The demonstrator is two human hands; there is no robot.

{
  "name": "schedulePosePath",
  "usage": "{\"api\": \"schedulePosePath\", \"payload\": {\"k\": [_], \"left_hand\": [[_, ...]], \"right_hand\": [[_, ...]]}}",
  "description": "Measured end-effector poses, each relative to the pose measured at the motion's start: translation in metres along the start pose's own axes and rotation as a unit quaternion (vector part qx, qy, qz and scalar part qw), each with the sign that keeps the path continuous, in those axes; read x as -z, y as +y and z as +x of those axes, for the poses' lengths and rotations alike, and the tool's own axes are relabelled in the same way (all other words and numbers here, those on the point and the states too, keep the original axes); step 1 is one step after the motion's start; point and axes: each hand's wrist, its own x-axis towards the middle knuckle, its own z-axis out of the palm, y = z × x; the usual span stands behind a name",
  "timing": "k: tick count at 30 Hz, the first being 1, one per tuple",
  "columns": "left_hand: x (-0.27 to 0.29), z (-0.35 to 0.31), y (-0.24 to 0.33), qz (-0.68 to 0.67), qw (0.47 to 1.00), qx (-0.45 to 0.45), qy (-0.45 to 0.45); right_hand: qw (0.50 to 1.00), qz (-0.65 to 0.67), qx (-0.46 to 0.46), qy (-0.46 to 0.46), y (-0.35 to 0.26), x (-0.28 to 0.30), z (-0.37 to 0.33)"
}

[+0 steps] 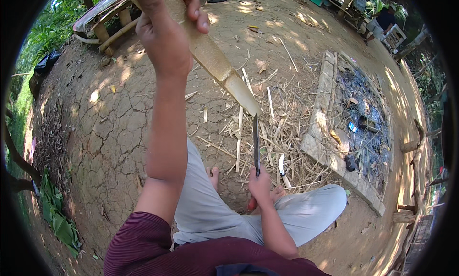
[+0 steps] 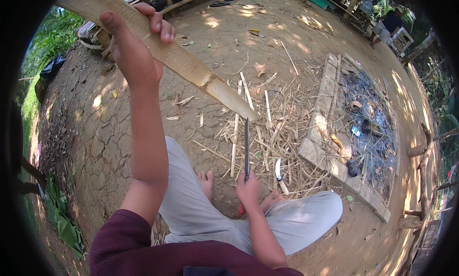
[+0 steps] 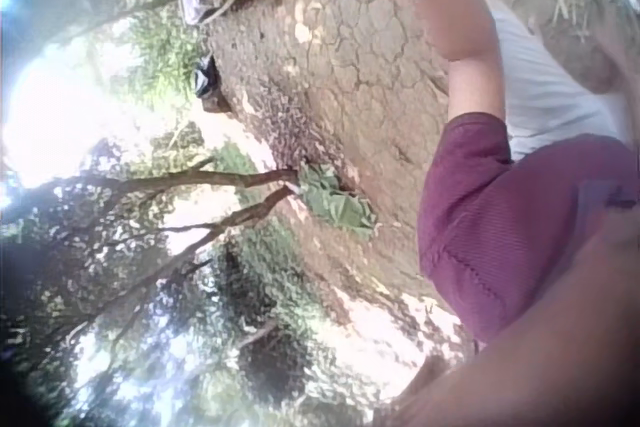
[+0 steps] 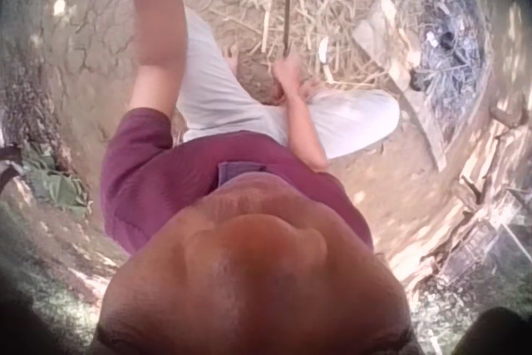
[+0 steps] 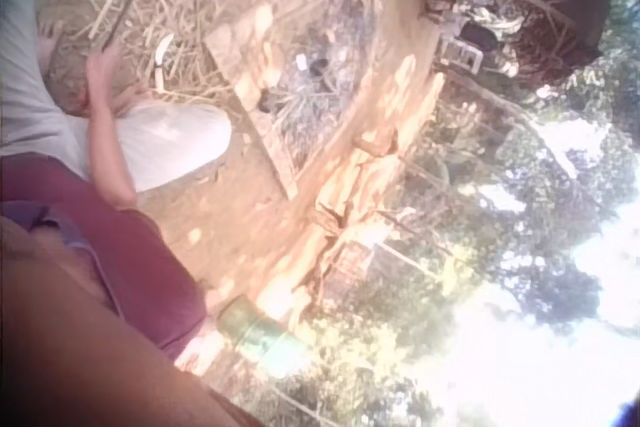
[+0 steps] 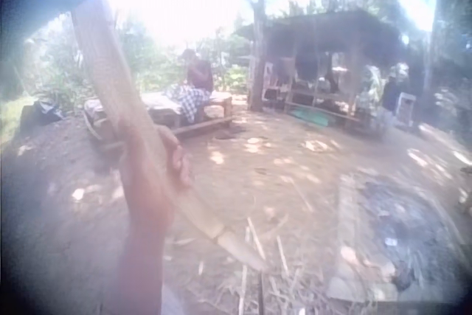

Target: The person shaves and smooths a long piece of bamboo using a large blade, handling the wood in sections while sitting on the ground.

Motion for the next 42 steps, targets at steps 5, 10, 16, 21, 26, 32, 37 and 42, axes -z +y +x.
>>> {"api": "schedulePosePath", "payload": {"k": [5, 10, 16, 21, 26, 32, 37, 42], "left_hand": [[-0.027, -0.038, 0.028, -0.007, 0.999, 0.039, 0.024], [-0.042, -0.081, 0.044, -0.016, 1.0, -0.003, -0.001], [-0.018, -0.111, 0.055, -0.079, 0.987, -0.061, -0.122], [-0.012, -0.133, 0.067, -0.091, 0.973, -0.082, -0.193], [-0.011, -0.153, 0.072, -0.077, 0.973, -0.09, -0.2], [-0.001, -0.178, 0.08, -0.037, 0.972, -0.151, -0.176], [0.008, -0.192, 0.086, -0.055, 0.972, -0.094, -0.208], [-0.012, -0.19, 0.089, -0.03, 0.979, -0.159, -0.126]], "right_hand": [[0.985, 0.062, 0.16, 0.026, -0.129, 0.057, -0.009], [0.948, 0.081, 0.296, 0.08, -0.158, 0.066, -0.025], [0.946, 0.03, 0.319, 0.053, -0.161, 0.08, -0.046], [0.939, 0.054, 0.339, 0.019, -0.168, 0.089, -0.056], [0.932, 0.091, 0.349, 0.04, -0.159, 0.081, -0.061], [0.933, 0.053, 0.354, 0.032, -0.153, 0.08, -0.076], [0.947, 0.018, 0.321, 0.009, -0.154, 0.089, -0.088], [0.936, 0.021, 0.345, 0.068, -0.155, 0.076, -0.089]]}}
